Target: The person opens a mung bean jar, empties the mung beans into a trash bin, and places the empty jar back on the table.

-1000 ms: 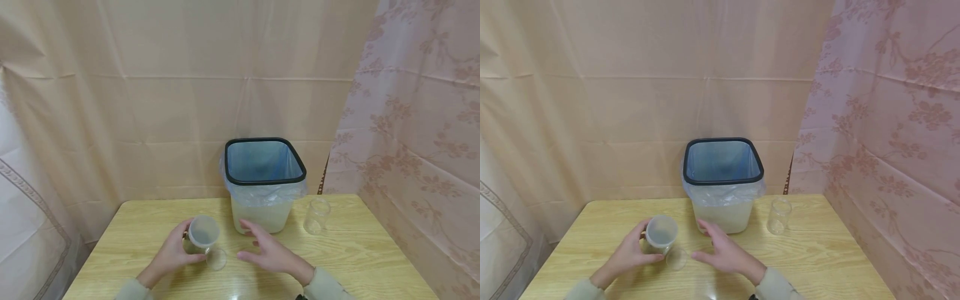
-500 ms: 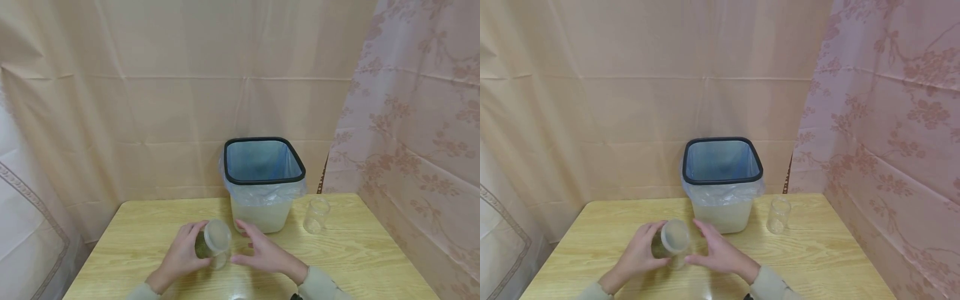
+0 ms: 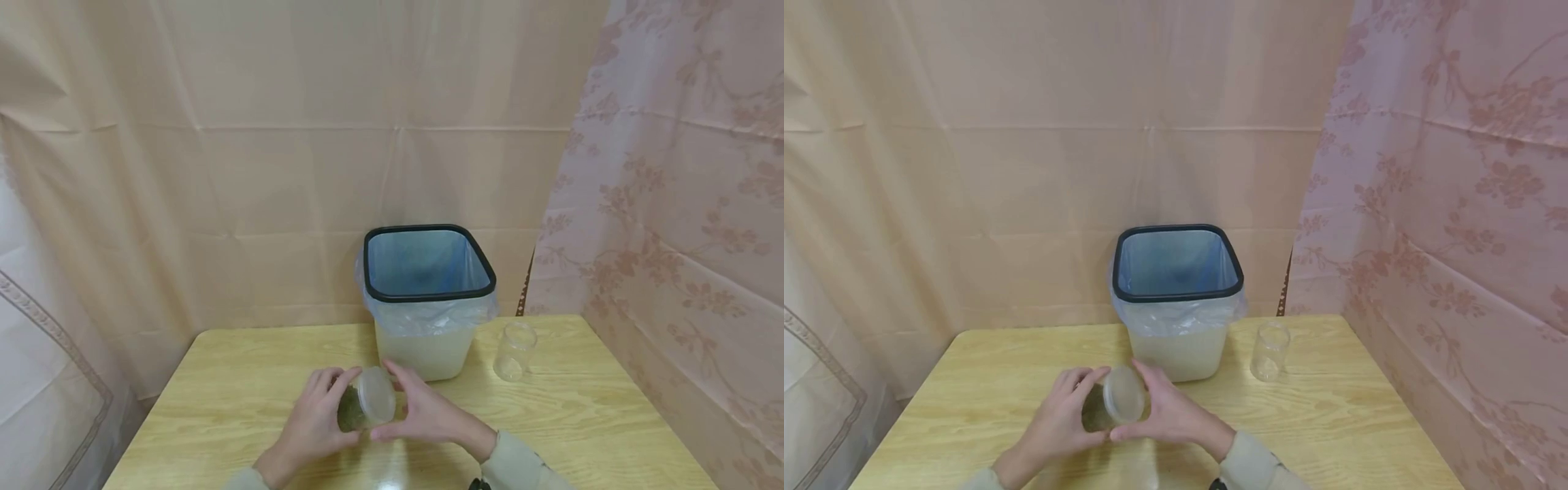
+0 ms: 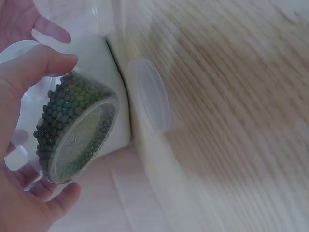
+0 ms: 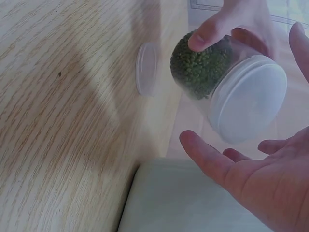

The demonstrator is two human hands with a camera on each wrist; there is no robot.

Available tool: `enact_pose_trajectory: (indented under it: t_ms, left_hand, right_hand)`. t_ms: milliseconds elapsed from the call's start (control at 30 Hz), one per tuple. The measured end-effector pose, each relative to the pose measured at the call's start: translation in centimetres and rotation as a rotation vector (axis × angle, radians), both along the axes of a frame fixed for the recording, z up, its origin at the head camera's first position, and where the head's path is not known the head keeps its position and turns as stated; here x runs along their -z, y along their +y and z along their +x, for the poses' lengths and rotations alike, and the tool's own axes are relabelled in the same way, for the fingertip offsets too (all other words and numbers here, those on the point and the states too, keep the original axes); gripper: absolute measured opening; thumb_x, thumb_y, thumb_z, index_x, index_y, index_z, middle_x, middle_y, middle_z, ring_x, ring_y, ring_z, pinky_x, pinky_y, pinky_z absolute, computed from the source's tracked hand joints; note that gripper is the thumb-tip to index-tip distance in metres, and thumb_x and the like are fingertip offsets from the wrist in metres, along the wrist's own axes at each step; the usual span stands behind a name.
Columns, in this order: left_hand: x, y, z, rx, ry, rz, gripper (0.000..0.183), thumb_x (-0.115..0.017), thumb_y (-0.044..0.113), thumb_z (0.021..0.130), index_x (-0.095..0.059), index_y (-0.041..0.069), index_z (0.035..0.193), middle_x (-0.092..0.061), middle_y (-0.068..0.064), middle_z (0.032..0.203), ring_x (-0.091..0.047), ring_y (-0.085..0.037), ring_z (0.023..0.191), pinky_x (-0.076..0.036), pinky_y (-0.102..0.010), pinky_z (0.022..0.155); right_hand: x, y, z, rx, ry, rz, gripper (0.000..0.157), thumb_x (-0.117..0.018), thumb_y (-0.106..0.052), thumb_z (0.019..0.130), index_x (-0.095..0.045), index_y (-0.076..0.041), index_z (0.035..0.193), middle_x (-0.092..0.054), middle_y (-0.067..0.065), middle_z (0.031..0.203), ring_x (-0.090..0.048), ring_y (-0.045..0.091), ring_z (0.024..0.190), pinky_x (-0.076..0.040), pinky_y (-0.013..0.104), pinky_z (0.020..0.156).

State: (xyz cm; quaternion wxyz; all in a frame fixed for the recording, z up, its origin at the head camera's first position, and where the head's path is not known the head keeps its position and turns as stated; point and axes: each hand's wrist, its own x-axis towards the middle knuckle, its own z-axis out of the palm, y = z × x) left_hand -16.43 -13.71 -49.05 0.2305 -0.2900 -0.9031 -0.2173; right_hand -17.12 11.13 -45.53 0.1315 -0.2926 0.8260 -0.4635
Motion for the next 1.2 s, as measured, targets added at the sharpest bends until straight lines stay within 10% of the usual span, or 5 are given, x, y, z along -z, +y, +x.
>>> enact_pose_trajectory:
  t_ms: [600,1200]
  left_hand:
    - [-0.7,1.5,0.2,0.072,0.255,-0.132,0.098,-0.094,0.033,0.046,-0.06,0.014,0.136,-0.058,-0.008,0.112,-0.056,-0.024,0.102,-0.056,-0.039,0.081]
    - [-1.0,1.8,0.9,0.077,0.185,-0.156,0.095,-0.094,0.035,0.054,-0.058,0.013,0.138,-0.064,-0.01,0.119,-0.063,-0.027,0.106,-0.057,-0.046,0.086]
  right_hand:
    - [-0.1,0.2,0.1,0.048,-0.091,0.035,0.108,-0.08,-0.049,0.085,-0.018,0.003,0.158,-0.035,0.022,0.154,-0.051,0.037,0.126,-0.051,0.051,0.095]
    - [-0.4,0.5,0.3,0.073,-0.147,-0.038,0.088,-0.08,-0.036,0.087,-0.034,0.003,0.15,-0.049,0.014,0.138,-0.055,0.03,0.113,-0.056,0.033,0.077]
